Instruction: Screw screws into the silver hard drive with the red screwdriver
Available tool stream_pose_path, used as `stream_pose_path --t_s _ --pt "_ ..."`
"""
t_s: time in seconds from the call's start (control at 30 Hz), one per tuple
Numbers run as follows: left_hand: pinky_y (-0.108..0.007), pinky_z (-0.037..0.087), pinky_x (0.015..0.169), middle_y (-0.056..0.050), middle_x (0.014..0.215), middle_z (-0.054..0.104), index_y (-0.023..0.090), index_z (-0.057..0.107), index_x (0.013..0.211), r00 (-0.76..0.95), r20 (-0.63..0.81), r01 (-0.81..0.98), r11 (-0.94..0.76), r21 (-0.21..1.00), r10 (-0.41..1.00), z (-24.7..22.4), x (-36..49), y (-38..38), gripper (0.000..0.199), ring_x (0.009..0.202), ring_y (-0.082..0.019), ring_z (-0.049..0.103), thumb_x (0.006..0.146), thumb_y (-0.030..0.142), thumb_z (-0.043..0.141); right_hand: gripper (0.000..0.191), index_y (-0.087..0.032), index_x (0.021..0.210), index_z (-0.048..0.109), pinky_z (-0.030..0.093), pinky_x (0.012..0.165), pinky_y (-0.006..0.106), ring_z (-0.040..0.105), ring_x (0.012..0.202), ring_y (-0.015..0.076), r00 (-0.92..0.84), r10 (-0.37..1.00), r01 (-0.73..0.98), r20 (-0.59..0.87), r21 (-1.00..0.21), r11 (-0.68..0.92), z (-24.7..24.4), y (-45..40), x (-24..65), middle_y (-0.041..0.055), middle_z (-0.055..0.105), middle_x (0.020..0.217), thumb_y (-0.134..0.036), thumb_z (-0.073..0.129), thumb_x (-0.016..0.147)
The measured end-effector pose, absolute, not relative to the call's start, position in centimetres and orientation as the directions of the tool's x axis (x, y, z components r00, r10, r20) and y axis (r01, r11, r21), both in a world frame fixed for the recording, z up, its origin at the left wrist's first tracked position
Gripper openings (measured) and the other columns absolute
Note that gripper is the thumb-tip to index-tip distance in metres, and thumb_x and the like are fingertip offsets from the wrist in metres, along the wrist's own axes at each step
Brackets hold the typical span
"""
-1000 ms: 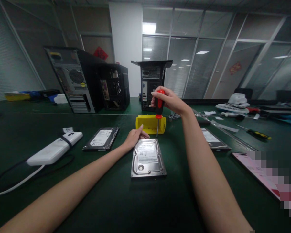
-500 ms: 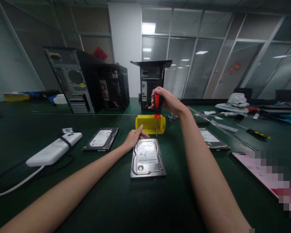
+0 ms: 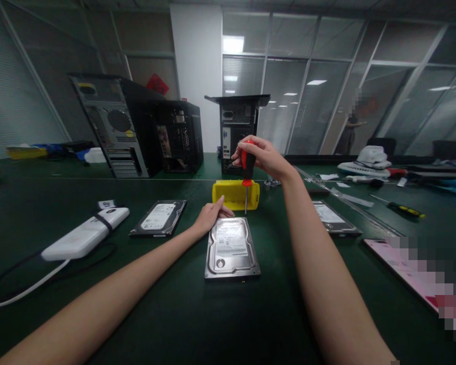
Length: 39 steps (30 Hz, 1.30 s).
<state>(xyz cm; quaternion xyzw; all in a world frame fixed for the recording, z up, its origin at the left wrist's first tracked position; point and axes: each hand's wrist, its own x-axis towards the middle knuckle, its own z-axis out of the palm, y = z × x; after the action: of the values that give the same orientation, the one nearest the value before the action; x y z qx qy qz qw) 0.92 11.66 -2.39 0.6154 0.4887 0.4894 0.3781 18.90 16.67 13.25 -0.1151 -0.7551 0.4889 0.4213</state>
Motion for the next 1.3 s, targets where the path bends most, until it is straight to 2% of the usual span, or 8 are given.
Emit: stream_pose_path --t_s 0.2,0.4,1.0,1.3 --pt "-0.027 0.050 0.064 -0.011 0.065 0.072 0.011 0.073 0.067 0.044 0.229 0.229 -0.233 0.945 0.972 -2.29 0.93 11.61 0.066 0.061 -0.018 0.066 0.090 0.060 0.035 0.020 -0.016 0.092 0.056 0.058 0.072 0.029 0.064 0.067 0.0104 -0.572 0.602 -0.251 0.557 -0.817 0.518 12.95 17.17 18.77 -0.0005 0.062 0.071 -0.033 0.061 0.083" --pt "-0.027 0.050 0.064 -0.011 0.065 0.072 0.011 0.073 0.068 0.055 0.238 0.237 -0.244 0.940 0.970 -2.35 0.92 11.60 0.066 0.060 -0.018 0.066 0.091 0.059 0.034 0.022 -0.016 0.087 0.055 0.057 0.069 0.027 0.064 0.065 0.0097 -0.543 0.650 -0.211 0.532 -0.835 0.508 13.15 17.07 18.93 0.0002 0.063 0.073 -0.035 0.063 0.081" --pt "-0.027 0.050 0.065 -0.011 0.065 0.072 0.011 0.073 0.067 0.053 0.208 0.223 -0.215 0.951 0.977 -1.93 1.06 11.29 0.064 0.060 -0.017 0.065 0.092 0.055 0.034 0.021 -0.016 0.081 0.051 0.056 0.069 0.027 0.063 0.064 0.0097 -0.560 0.624 -0.237 0.545 -0.827 0.510 13.10 17.09 18.98 0.0005 0.062 0.073 -0.033 0.062 0.082" --pt "-0.027 0.049 0.064 -0.011 0.065 0.072 0.011 0.073 0.067 0.053 0.218 0.226 -0.224 0.948 0.974 -1.94 1.02 11.36 0.065 0.060 -0.018 0.065 0.091 0.057 0.034 0.029 -0.015 0.080 0.054 0.056 0.069 0.027 0.062 0.065 0.0099 -0.539 0.623 -0.235 0.567 -0.812 0.535 12.99 17.38 19.00 0.0012 0.062 0.072 -0.038 0.070 0.075"
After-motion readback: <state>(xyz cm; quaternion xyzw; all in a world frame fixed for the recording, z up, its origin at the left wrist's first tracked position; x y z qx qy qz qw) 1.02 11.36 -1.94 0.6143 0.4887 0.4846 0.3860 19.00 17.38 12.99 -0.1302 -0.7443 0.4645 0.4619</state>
